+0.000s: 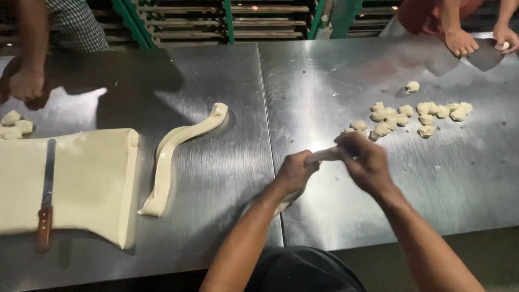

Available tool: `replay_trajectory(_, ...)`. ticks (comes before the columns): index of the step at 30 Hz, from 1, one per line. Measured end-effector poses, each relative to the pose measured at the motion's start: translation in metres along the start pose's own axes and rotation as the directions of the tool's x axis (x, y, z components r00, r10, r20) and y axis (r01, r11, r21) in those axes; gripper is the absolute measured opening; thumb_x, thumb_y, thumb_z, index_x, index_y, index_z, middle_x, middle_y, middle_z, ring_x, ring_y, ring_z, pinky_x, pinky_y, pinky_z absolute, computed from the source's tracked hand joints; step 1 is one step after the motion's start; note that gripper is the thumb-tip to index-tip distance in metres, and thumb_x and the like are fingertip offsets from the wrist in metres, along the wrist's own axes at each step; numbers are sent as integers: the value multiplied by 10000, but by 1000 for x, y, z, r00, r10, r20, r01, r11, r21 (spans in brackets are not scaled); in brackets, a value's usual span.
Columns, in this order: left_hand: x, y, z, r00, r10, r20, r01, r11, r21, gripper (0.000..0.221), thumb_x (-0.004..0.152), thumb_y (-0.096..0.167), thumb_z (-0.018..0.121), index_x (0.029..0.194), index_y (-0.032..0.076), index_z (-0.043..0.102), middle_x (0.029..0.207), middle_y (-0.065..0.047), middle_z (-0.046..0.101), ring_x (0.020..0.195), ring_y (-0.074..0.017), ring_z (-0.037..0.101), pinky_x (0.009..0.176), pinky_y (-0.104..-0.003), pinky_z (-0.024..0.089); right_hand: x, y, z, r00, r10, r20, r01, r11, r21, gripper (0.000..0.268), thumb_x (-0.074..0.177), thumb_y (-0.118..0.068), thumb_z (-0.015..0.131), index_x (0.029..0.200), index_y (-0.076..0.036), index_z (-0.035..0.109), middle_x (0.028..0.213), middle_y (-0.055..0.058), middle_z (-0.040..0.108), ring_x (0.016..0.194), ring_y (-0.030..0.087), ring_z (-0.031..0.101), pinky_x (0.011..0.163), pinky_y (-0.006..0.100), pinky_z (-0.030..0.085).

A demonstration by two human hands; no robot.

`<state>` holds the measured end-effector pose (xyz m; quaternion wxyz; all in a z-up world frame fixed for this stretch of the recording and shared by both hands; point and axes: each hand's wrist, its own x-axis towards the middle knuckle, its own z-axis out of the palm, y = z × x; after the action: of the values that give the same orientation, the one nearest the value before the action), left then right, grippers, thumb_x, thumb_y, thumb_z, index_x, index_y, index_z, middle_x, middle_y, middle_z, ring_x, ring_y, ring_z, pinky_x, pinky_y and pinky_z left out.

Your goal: Manually shaping and rolling dough pieces into bread rolls at a bakery production table.

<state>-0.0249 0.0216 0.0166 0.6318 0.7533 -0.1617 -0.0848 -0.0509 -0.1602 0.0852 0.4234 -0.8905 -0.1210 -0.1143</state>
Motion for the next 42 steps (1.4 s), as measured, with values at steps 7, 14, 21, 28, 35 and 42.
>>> replay_trajectory(7, 12, -6, 48, 999, 14, 50, -37, 875, 483, 245, 924, 260, 654, 866, 25, 693, 791, -216, 716, 783, -432, 721, 724, -519, 564, -13, 32, 24, 993, 113, 25, -116, 978, 172, 235, 1066, -187, 541, 1188, -10, 636, 1025, 108, 734, 947, 173, 709, 830, 324, 565)
replay_trajectory(14, 17, 21, 33, 999, 21, 28, -34, 735, 677, 157, 881, 203, 661, 848, 61, 719, 793, -177, 746, 759, -363, 754, 677, -478, 593, -8, 43, 47, 930, 362, -70, -358, 932, 52, 376, 1082, -305, 503, 869, -10, 597, 711, 75, 603, 624, 198, 564, 601, 402, 456)
replay_trajectory(21, 45, -106, -19, 880, -416, -229, 446, 558, 700, 113, 843, 170, 705, 906, 113, 781, 978, -161, 748, 952, -354, 733, 738, -469, 602, -63, 16, 52, 681, -49, 731, -239, 928, 285, 328, 1082, -238, 575, 822, -44, 628, 688, -17, 524, 673, 114, 471, 613, 304, 469)
replay_trajectory(28, 24, -43, -15, 976, -143, 165, 46, 872, 487, 702, 718, -172, 581, 1387, 40, 544, 1633, -203, 330, 1182, -324, 655, 933, -384, 582, -1, 6, 46, 965, -210, 160, 257, 881, -398, 330, 776, -144, 789, 1082, -33, 741, 962, 164, 688, 854, 342, 664, 711, 446, 521)
replay_trajectory(35, 11, -37, 0, 993, -11, 118, 26, 992, -123, 254, 940, 128, 661, 1172, 28, 634, 921, -158, 735, 860, -316, 741, 787, -435, 610, 0, -14, 29, 997, 31, -68, -41, 987, -153, 182, 949, -21, 708, 1127, -55, 713, 1014, 128, 705, 850, 217, 704, 737, 330, 565)
replay_trajectory(42, -10, -6, 8, 976, 116, 182, -179, 908, 379, 206, 827, 203, 658, 919, 20, 680, 821, -242, 738, 823, -437, 725, 745, -528, 577, -27, -5, 76, 969, 181, -170, -196, 978, -74, 203, 1082, -216, 561, 1075, -28, 638, 875, 128, 690, 768, 266, 669, 715, 373, 528)
